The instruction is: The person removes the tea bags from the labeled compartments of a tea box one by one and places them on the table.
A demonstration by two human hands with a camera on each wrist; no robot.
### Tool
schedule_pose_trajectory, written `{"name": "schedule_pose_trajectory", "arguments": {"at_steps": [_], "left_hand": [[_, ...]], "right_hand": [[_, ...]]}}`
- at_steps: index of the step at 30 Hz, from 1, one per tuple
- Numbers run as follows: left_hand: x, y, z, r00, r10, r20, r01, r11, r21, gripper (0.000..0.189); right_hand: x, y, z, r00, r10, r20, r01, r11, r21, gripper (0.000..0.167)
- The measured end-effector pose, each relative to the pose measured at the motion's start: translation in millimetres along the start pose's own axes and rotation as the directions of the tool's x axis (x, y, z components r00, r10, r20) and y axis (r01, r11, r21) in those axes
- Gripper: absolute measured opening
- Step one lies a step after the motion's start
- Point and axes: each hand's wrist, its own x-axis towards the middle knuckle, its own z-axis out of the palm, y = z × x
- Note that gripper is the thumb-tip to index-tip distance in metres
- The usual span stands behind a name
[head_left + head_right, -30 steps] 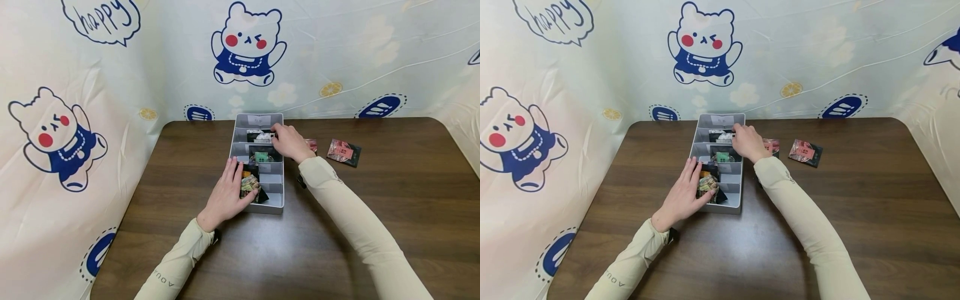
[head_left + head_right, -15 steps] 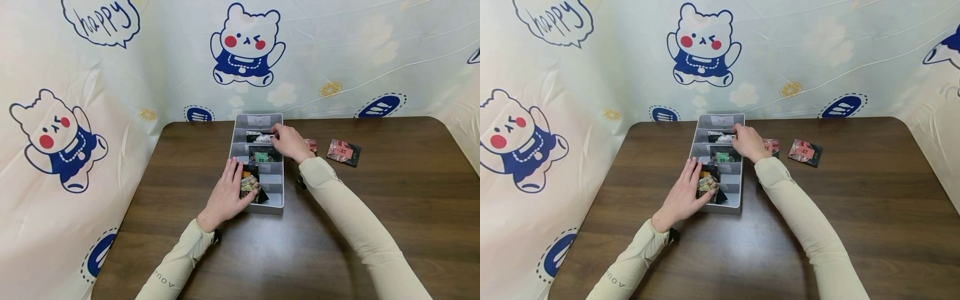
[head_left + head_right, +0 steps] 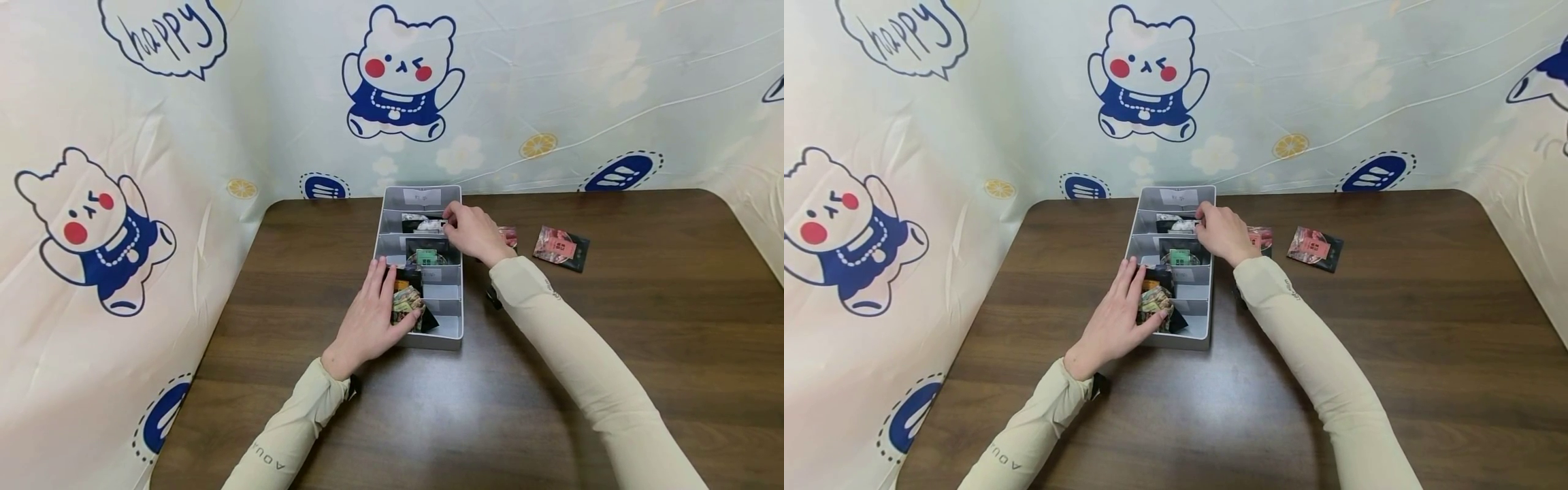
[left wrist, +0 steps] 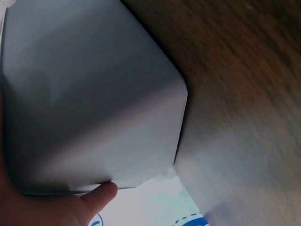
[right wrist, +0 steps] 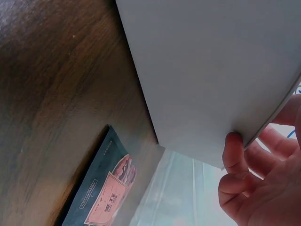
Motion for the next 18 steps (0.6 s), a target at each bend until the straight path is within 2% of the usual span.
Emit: {"name": "schedule_pose_trajectory", "arguments": {"at_steps": [18], "left_hand": [[0.0, -0.1, -0.4, 1.0, -0.011, 0.01, 0.011, 1.0, -0.002, 0.087]], "right_hand": [[1.7, 6.8, 2.0, 0.998, -0.057, 0.004, 0.057, 0.998, -0.026, 0.023]]}}
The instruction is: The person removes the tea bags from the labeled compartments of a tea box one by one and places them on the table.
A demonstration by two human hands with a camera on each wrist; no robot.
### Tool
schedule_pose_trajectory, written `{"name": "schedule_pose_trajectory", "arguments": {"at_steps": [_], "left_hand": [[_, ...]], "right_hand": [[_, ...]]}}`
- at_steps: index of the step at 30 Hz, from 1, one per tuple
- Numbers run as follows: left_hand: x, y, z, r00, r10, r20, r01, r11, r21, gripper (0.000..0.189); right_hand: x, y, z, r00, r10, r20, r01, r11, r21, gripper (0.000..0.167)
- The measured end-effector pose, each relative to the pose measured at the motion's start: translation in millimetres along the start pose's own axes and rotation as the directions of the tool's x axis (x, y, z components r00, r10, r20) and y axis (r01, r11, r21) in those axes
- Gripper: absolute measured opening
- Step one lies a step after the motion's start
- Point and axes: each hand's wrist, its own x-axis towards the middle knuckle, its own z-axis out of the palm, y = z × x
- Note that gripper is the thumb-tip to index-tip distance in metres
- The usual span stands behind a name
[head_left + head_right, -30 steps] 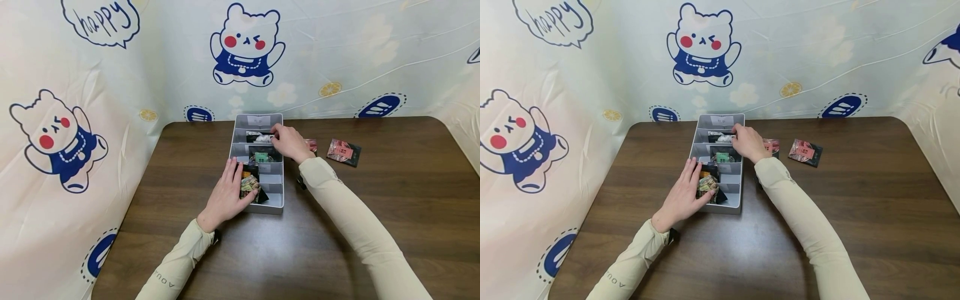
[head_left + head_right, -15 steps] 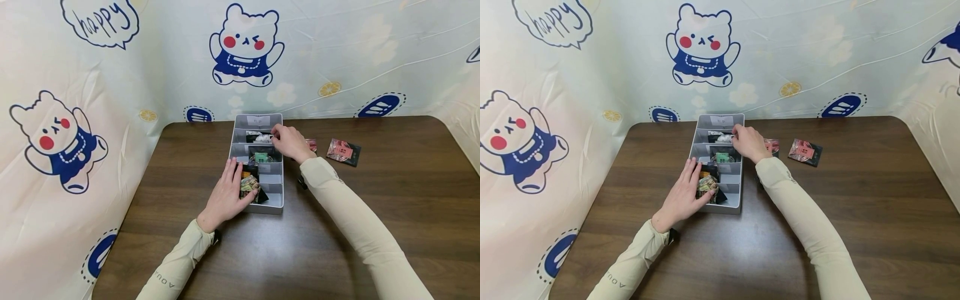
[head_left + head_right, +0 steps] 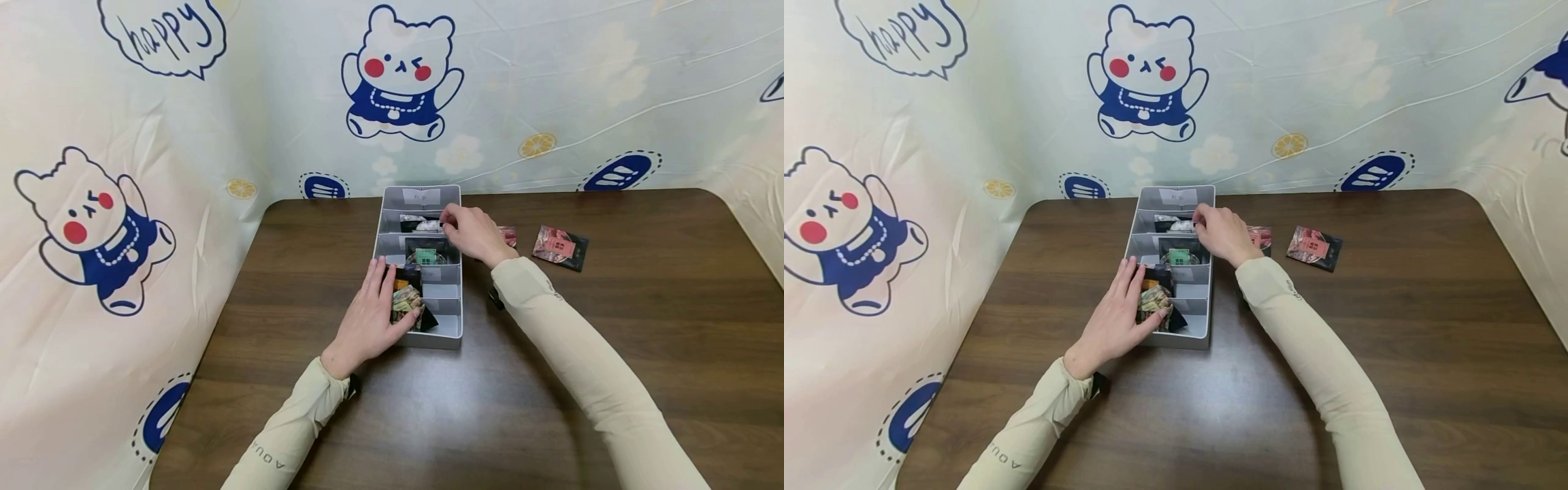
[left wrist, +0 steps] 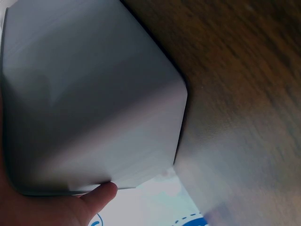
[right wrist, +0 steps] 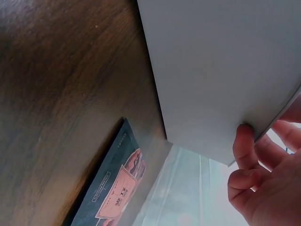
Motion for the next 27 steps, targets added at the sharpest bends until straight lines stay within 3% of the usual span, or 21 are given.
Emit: {"name": "schedule_pose_trajectory", "arguments": {"at_steps": [7, 16, 27], "left_hand": [[0.5, 0.0, -0.6, 1.0, 0.011, -0.012, -0.011, 1.0, -0.002, 0.086], [0.3, 0.1, -0.6, 1.0, 0.002, -0.002, -0.002, 1.0, -0.002, 0.086], [0.1, 0.8, -0.3, 1.0, -0.004, 0.005, 0.004, 1.0, 0.004, 0.086]], "right_hand": [[0.9, -1.0, -1.3, 1.0, -0.015, 0.005, 0.015, 1.0, 0.008, 0.026], [6.0, -3.1, -6.7, 0.996, 0.014, 0.086, -0.019, 0.998, 0.056, 0.022], [10.5, -9.4, -10.4, 0.99, 0.071, 0.123, -0.067, 0.997, -0.032, 0.023]]}}
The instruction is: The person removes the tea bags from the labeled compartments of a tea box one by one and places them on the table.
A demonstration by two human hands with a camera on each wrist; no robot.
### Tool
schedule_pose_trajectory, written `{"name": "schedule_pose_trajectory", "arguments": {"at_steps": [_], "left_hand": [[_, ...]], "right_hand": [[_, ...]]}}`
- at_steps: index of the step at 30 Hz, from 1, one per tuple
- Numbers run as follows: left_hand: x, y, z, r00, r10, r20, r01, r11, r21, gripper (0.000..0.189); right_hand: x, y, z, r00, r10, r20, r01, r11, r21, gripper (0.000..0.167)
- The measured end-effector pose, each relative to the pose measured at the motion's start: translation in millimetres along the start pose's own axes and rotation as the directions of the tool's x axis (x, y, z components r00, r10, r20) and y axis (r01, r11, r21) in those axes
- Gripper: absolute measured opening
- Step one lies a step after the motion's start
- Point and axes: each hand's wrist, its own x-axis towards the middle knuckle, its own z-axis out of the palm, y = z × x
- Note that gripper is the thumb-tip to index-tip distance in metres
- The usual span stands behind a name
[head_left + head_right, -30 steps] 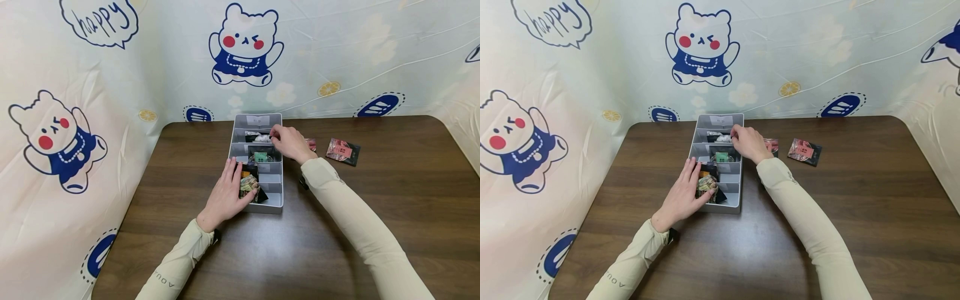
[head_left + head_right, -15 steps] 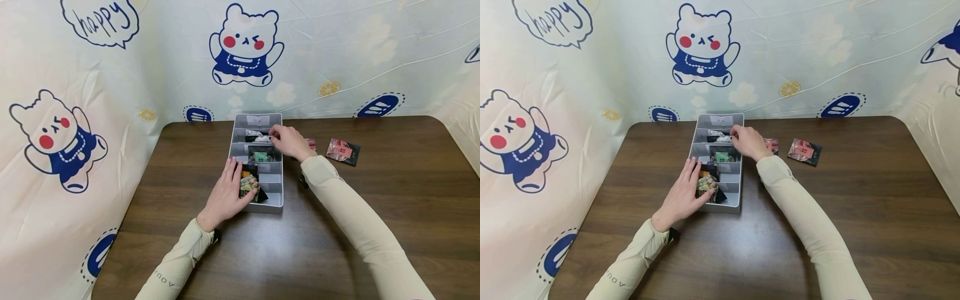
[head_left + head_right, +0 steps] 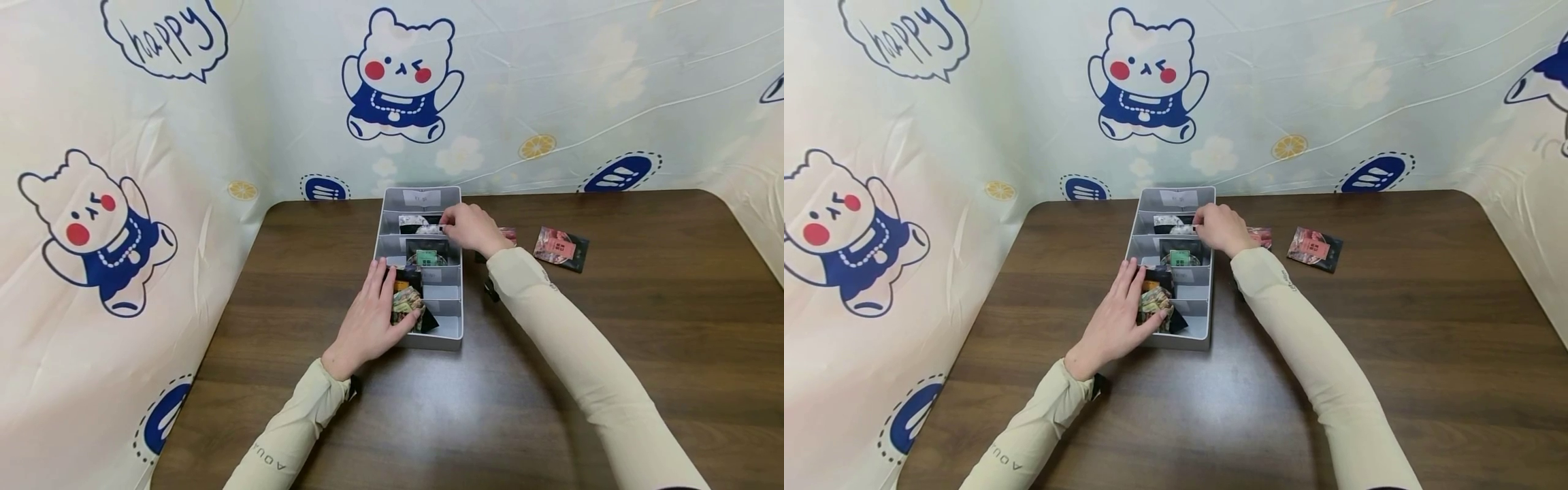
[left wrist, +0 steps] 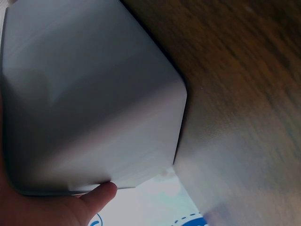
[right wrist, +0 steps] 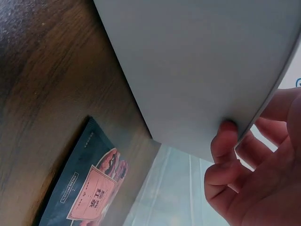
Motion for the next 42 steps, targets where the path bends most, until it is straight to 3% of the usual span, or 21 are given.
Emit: {"name": "schedule_pose_trajectory", "arguments": {"at_steps": [12, 42], "left_hand": [[0.3, -0.2, -0.1, 1.0, 0.003, -0.008, -0.003, 1.0, -0.011, 0.086], [0.8, -1.5, 1.5, 1.0, 0.007, -0.018, -0.007, 1.0, -0.012, 0.085]], "right_hand": [[4.8, 2.4, 2.2, 1.0, 0.017, -0.012, -0.017, 1.0, 0.0, 0.022], [-4.5, 3.9, 4.3, 0.999, -0.008, -0.037, 0.009, 1.0, 0.022, 0.02]]}}
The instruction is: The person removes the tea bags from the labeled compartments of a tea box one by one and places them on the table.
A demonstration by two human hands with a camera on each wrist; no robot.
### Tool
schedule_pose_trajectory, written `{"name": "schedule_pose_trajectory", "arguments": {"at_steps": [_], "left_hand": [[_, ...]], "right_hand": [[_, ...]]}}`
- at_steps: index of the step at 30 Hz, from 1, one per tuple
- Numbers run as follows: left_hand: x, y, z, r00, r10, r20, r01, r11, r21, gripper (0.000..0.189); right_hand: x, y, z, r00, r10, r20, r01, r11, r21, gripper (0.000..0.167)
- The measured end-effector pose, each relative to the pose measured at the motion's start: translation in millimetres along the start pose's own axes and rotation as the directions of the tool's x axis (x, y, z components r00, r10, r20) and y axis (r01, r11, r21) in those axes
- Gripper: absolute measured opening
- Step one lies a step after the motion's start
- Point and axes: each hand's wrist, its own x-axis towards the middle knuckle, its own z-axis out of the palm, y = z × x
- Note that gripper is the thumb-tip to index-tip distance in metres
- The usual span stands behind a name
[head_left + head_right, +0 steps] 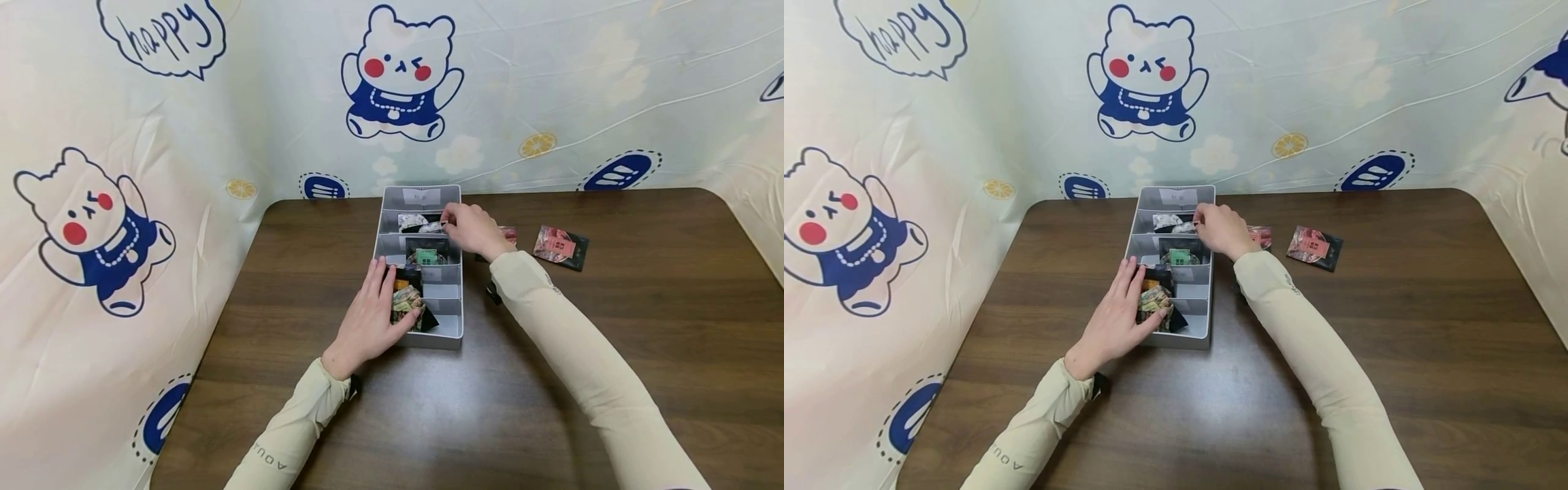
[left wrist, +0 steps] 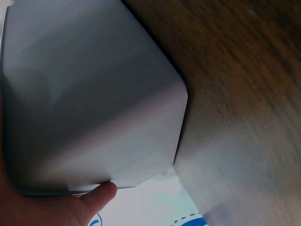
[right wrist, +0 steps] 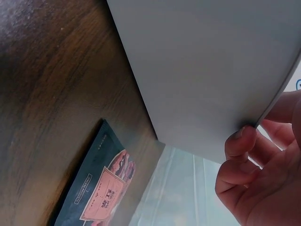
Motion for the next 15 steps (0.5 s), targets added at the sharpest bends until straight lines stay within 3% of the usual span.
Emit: {"name": "schedule_pose_trajectory", "arguments": {"at_steps": [15], "left_hand": [[0.1, 0.6, -0.1, 1.0, -0.005, 0.008, 0.005, 1.0, 0.005, 0.086]], "right_hand": [[-8.6, 4.1, -2.1, 0.995, -0.042, -0.085, 0.044, 0.999, 0.027, 0.019]]}}
